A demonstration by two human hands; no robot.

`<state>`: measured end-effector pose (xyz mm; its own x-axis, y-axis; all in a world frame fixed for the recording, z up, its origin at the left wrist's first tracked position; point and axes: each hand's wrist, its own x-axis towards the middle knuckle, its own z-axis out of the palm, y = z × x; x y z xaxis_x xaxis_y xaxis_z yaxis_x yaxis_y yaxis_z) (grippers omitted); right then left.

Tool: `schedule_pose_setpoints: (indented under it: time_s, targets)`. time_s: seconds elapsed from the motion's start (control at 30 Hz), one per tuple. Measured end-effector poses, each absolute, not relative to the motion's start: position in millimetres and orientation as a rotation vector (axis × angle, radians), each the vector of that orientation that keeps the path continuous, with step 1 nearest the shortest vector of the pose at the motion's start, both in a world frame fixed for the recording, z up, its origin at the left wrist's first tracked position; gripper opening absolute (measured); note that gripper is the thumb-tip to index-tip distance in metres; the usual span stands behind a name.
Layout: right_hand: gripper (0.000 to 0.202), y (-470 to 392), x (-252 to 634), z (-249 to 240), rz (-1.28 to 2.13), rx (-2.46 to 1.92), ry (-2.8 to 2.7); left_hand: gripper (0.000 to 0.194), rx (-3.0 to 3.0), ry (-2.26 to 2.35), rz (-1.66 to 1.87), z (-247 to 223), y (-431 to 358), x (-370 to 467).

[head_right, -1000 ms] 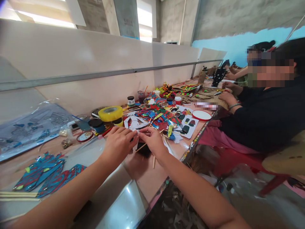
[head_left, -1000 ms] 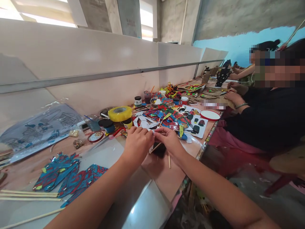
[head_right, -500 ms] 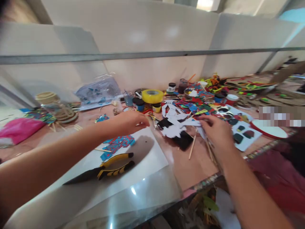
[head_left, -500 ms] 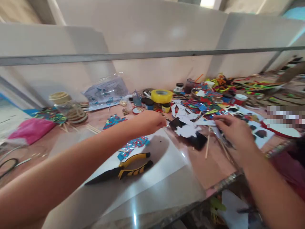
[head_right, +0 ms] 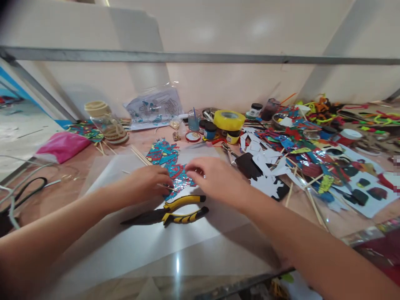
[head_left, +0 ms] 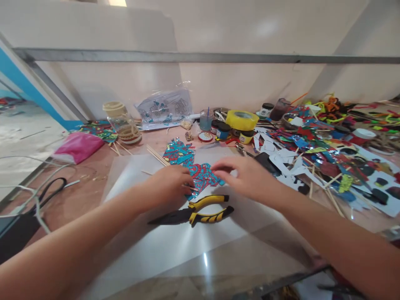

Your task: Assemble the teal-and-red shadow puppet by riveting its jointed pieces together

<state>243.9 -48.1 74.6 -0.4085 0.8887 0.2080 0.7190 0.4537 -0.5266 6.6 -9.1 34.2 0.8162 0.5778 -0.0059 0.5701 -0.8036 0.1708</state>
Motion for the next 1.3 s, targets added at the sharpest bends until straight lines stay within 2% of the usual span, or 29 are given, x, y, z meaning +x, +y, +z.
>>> schedule_pose_setpoints:
  time_s: [0.13, 0.3, 0.4, 0.57, 0.93, 1.1, 1.3]
  targets:
    - [0.016, -34, 219, 50, 0.608, -1.228, -2.336, 0.017, 2.95, 0.864, 0.243, 16, -10, 9]
    - [0.015, -34, 223, 44, 0.655, -1.241, -2.242, 0.013, 2.937, 0.953, 0.537, 14, -13, 3]
    - [0.014, -37, 224, 39, 0.633, -1.238, -2.172, 0.01, 2.896, 1.028, 0.753, 13, -17, 1]
    - [0.01, -39, 222, 21, 0.503, -1.14, -2.173, 0.018, 2.911, 0.954, 0.884, 6, -23, 3]
    - [0.009, -43, 217, 15, 0.459, -1.066, -2.144, 0.013, 2.846, 0.914, 1.005, 1, -26, 7]
    - [0.012, -47, 216, 15, 0.496, -1.059, -2.101, 0.016, 2.879, 0.873, 0.931, 1, -29, 6]
    - [0.008, -45, 209, 16, 0.896, -1.286, -1.924, 0.025, 3.113, 0.769, 0.797, 9, -33, 2]
